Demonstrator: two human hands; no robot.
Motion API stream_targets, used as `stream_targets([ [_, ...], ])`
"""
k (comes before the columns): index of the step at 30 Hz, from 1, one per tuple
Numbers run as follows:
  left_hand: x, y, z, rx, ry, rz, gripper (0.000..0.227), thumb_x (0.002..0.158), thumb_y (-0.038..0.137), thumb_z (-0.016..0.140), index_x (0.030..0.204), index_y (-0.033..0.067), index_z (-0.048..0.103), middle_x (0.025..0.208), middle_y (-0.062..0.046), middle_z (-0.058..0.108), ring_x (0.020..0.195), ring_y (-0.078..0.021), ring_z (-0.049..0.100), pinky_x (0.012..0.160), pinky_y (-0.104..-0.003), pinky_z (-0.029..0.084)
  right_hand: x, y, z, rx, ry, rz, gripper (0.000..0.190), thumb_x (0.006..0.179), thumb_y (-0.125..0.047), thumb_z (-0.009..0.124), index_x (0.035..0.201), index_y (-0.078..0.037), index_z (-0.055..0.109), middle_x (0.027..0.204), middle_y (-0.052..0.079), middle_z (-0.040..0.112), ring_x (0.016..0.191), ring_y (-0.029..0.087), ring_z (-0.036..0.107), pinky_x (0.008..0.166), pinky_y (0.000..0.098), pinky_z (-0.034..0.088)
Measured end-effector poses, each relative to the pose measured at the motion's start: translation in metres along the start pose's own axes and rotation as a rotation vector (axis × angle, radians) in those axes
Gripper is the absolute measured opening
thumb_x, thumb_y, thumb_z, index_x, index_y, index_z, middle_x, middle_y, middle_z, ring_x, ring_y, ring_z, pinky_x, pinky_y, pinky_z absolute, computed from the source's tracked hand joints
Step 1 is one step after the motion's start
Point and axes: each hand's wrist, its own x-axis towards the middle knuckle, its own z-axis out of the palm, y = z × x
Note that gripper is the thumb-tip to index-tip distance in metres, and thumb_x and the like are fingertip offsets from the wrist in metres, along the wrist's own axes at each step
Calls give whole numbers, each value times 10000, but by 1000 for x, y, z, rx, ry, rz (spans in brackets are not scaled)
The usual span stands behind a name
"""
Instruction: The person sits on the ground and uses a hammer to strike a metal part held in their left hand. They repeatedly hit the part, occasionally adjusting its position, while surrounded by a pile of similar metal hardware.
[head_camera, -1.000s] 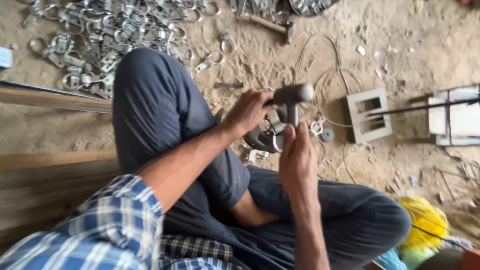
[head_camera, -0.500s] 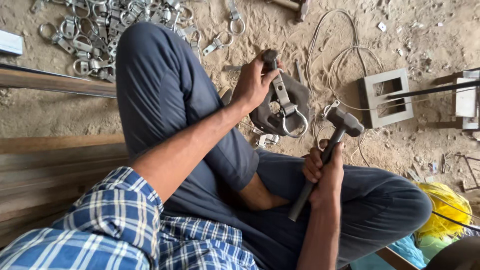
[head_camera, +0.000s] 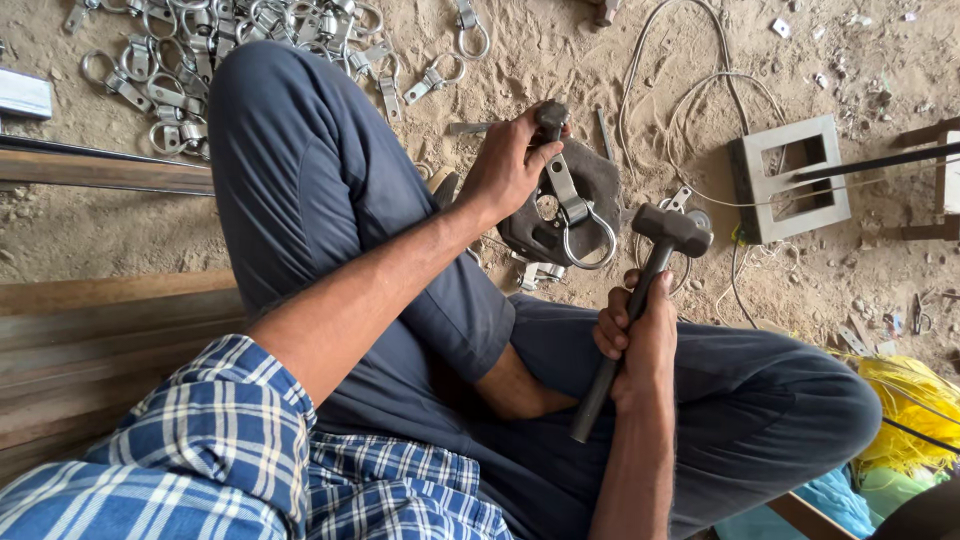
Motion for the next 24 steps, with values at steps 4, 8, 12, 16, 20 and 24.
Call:
stream_targets([
  [4,0,1,-3,154,-19,23,189,1014,211,706,1127,61,682,809,-64,734,638,-162,646,626,-346,574,1,0,1,49,-17,12,475,1103,-532,324,1071,-89,494,620,-27,365,421,46,306,361,201,274],
  [8,2,1,-3,96,-18,66,162,1011,234,732,1076,90,695,847,-13,760,656,-115,673,621,-310,590,-3,-1,6,6,-20,20,465,1106,-517,319,1079,-89,498,621,-23,375,430,50,325,371,204,284],
  [12,3,15,-6,87,-79,53,236,990,240,720,1135,57,687,829,-43,741,585,-134,652,535,-309,584,-4,-3,16,-181,22,13,445,1107,-490,328,1063,-90,518,598,-14,390,415,60,347,361,219,290],
  [16,7,24,-12,94,-80,126,213,980,244,729,1080,58,699,778,-47,741,556,-106,647,510,-295,565,-7,-8,35,-490,131,-1,527,1118,-495,301,916,-44,486,567,14,424,386,99,395,340,247,314],
  [20,7,28,-11,78,-143,75,169,983,217,727,1027,55,710,735,-57,733,467,-104,589,416,-265,527,-17,-32,49,-638,77,-225,382,1114,-385,370,968,-85,555,604,8,470,426,99,439,355,251,373],
  [24,5,26,-10,92,-145,3,174,978,229,730,1005,59,711,714,-64,728,474,-110,584,418,-282,509,-31,-84,22,-1072,340,-1011,381,1181,-400,288,1076,-107,507,825,47,556,659,174,539,603,329,482],
])
